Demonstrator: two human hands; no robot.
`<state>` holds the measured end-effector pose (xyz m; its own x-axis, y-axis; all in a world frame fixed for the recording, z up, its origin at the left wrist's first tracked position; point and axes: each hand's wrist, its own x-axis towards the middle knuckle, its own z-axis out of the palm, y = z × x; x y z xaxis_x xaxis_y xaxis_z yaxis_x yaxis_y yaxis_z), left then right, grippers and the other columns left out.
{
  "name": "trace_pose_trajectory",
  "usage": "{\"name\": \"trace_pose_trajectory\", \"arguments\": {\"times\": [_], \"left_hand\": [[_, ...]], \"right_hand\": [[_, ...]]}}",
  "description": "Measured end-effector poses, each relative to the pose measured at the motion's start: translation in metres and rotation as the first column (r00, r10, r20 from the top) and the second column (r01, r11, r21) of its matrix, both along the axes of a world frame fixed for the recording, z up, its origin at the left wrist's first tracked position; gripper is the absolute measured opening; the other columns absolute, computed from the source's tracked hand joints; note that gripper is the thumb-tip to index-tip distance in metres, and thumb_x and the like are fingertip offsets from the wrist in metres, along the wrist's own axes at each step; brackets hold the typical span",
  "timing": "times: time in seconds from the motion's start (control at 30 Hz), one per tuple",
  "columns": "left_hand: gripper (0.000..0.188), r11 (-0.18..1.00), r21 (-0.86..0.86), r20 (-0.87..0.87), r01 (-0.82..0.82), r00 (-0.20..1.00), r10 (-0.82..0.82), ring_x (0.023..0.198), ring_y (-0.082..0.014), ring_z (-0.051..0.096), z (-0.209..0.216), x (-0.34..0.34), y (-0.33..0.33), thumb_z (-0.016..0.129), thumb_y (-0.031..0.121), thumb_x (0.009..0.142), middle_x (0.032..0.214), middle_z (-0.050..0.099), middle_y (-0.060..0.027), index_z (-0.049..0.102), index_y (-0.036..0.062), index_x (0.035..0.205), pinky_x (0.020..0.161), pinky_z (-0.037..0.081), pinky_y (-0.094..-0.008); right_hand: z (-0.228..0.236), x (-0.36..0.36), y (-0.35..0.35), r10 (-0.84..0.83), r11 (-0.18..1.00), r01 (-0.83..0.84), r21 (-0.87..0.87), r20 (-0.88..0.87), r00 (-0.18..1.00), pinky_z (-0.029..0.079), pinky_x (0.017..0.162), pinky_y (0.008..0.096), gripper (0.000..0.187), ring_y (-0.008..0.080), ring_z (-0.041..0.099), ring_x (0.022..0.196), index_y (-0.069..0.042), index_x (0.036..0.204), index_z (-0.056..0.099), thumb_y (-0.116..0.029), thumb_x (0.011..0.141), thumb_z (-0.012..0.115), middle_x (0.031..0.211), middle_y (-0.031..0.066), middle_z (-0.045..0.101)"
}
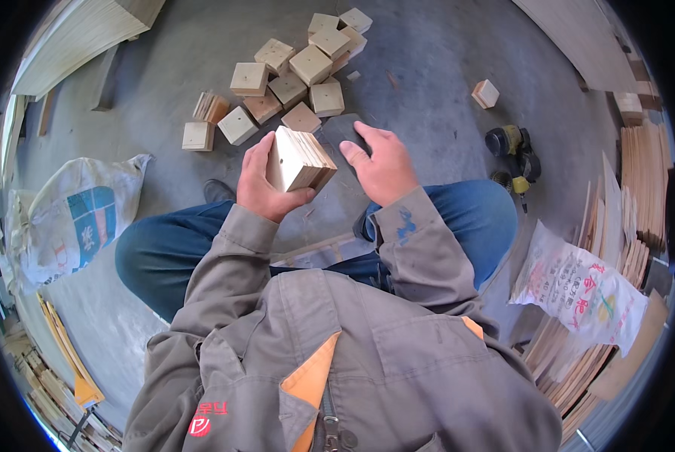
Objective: The person sits on the floor and sands small wooden blocks using a sanding block. They pick up each block, rub its surfaces, and place it back down, repeating the process for multiple pieces.
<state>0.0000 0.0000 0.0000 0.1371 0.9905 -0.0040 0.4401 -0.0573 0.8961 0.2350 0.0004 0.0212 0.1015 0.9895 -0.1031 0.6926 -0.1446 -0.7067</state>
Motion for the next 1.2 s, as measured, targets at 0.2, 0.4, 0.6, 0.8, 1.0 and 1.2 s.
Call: {"name": "trace_pose_trajectory", "arguments": {"times": [0.2, 0.4, 0.6, 0.8, 1.0, 1.2], "left_hand": [[0.113, 0.998, 0.007, -0.075, -0.063, 0.995, 0.063, 0.126, -0.0328, 0.054, -0.009, -0.003, 0.000, 0.093, 0.028, 0.049, 0.135, 0.052, -0.0199, 0.045, -0.0036, 0.146, 0.109, 0.046, -0.0397], [0.113, 0.998, 0.045, -0.041, 0.036, 0.999, -0.034, 0.128, -0.0323, 0.054, -0.003, 0.007, -0.007, 0.094, 0.022, 0.048, 0.136, 0.055, -0.0179, 0.047, -0.0028, 0.147, 0.112, 0.043, -0.0392], [0.114, 0.996, 0.083, 0.058, 0.022, 0.998, -0.027, 0.131, -0.0317, 0.052, -0.008, 0.003, 0.000, 0.095, 0.020, 0.050, 0.138, 0.052, -0.0176, 0.043, -0.0007, 0.149, 0.113, 0.042, -0.0398], [0.114, 0.997, 0.075, 0.031, -0.007, 1.000, 0.004, 0.131, -0.0314, 0.052, -0.010, -0.005, 0.001, 0.095, 0.021, 0.050, 0.139, 0.052, -0.0176, 0.043, -0.0003, 0.150, 0.113, 0.042, -0.0400], [0.115, 0.996, 0.051, 0.047, 0.072, 0.996, -0.075, 0.134, -0.0301, 0.052, -0.003, -0.003, -0.001, 0.095, 0.023, 0.051, 0.142, 0.053, -0.0168, 0.042, -0.0017, 0.151, 0.115, 0.039, -0.0391], [0.119, 0.960, -0.085, 0.254, 0.265, 0.938, -0.237, 0.138, -0.0270, 0.050, 0.004, 0.001, -0.004, 0.094, 0.020, 0.053, 0.147, 0.052, -0.0151, 0.037, -0.0036, 0.155, 0.117, 0.036, -0.0385]], "right_hand": [[0.008, -0.016, -0.018, 0.091, 0.995, -0.092, 0.028, 0.048, 0.995, 0.050, 0.099, 0.0496, 0.053, 0.0426, 0.061, 0.116, -0.006, 0.134, 0.065, -0.044, 0.096, 0.066, 0.130, 0.0256, 0.062], [-0.009, -0.016, 0.001, 0.084, 0.996, -0.084, -0.013, 0.054, 0.995, 0.049, 0.100, 0.0496, 0.052, 0.0431, 0.060, 0.118, -0.007, 0.134, 0.065, -0.043, 0.097, 0.064, 0.130, 0.0257, 0.063], [0.001, 0.002, 0.006, -0.094, 0.992, 0.095, 0.080, -0.023, 0.995, 0.049, 0.102, 0.0448, 0.052, 0.0411, 0.061, 0.118, -0.001, 0.134, 0.064, -0.039, 0.098, 0.067, 0.129, 0.0260, 0.063], [0.015, -0.006, -0.004, 0.032, 0.990, -0.018, 0.137, -0.098, 0.995, 0.052, 0.098, 0.0440, 0.051, 0.0401, 0.064, 0.114, 0.002, 0.129, 0.066, -0.036, 0.096, 0.070, 0.123, 0.0265, 0.066], [0.010, -0.010, -0.010, 0.155, 0.980, -0.132, 0.148, -0.158, 0.975, 0.051, 0.097, 0.0446, 0.051, 0.0419, 0.063, 0.112, 0.001, 0.129, 0.066, -0.035, 0.094, 0.070, 0.123, 0.0277, 0.065], [-0.007, 0.001, 0.015, -0.011, 0.997, 0.024, 0.077, -0.167, 0.986, 0.047, 0.103, 0.0444, 0.053, 0.0397, 0.060, 0.120, 0.000, 0.133, 0.064, -0.037, 0.096, 0.068, 0.128, 0.0256, 0.064]]}}
